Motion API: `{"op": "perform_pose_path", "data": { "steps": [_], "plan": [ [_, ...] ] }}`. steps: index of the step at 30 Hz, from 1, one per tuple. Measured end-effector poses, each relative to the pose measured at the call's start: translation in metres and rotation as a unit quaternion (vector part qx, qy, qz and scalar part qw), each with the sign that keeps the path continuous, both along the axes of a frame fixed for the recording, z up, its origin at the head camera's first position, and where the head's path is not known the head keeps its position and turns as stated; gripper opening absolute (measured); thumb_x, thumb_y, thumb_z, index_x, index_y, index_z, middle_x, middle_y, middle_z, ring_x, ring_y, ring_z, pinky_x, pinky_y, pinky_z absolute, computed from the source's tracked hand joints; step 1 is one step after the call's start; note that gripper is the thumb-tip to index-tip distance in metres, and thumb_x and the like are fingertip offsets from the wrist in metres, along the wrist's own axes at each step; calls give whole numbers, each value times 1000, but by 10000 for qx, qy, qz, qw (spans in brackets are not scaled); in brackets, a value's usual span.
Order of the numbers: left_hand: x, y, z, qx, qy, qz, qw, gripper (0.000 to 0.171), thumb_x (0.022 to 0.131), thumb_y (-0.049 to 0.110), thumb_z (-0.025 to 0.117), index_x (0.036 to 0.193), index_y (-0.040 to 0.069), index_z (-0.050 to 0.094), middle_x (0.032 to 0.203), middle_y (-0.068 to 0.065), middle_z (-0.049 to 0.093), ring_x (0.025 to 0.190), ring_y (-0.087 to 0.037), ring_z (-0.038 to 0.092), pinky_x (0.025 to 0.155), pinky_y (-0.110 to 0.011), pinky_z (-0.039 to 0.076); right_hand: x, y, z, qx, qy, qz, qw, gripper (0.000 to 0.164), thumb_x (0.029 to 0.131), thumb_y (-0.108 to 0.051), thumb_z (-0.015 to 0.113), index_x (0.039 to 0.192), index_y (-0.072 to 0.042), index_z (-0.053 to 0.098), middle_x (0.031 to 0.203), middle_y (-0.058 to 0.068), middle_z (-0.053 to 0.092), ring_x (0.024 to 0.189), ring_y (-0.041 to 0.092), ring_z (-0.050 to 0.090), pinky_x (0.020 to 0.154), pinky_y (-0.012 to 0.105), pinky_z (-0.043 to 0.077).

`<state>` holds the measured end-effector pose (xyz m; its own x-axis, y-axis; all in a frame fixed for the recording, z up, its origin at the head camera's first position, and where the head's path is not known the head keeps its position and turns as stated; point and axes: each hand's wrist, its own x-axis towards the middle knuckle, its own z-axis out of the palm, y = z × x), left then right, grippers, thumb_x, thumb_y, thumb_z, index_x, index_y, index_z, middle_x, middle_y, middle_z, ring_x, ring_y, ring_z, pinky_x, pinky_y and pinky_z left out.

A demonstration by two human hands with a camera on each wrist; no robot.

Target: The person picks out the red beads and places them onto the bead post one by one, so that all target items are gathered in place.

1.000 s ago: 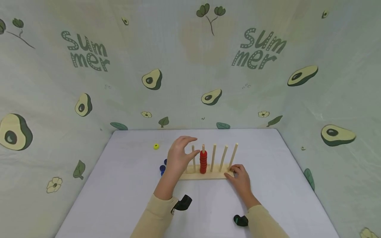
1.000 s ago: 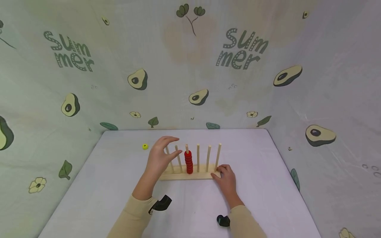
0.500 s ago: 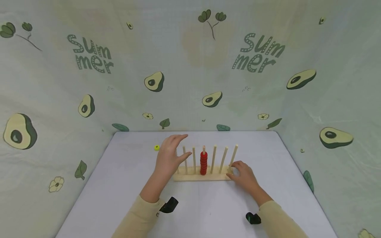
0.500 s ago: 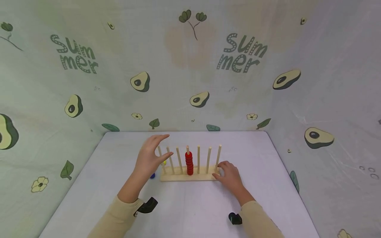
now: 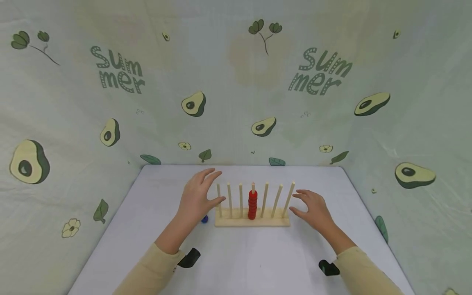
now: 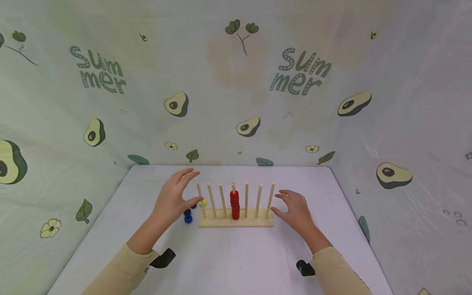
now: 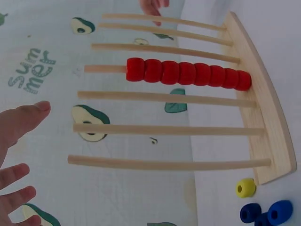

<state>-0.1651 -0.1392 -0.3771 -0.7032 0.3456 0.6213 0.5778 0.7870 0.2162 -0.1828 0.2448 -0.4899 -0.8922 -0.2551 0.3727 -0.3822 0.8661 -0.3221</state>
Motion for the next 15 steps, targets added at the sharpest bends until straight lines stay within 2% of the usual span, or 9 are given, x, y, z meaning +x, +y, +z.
{"op": "perform_pose_path", "data": {
  "steps": [7,15],
  "plan": [
    [-2,-19,-6,-215,103,157,9996,85,61,28,94,134,7,55,135,-17,53,121,-36,52,95,-52,45,2,10,21,484,440,149,9977,53,77,-34,80,118,-3,66,129,17,55,120,38,47,102,63,28],
    [3,-40,-19,-400,-175,542,9976,86,64,33,92,136,9,53,139,-16,50,125,-36,48,97,-55,42,8,22,31,867,935,150,9917,58,75,-42,79,118,-5,66,128,16,57,121,37,48,102,66,25]
  ]
}}
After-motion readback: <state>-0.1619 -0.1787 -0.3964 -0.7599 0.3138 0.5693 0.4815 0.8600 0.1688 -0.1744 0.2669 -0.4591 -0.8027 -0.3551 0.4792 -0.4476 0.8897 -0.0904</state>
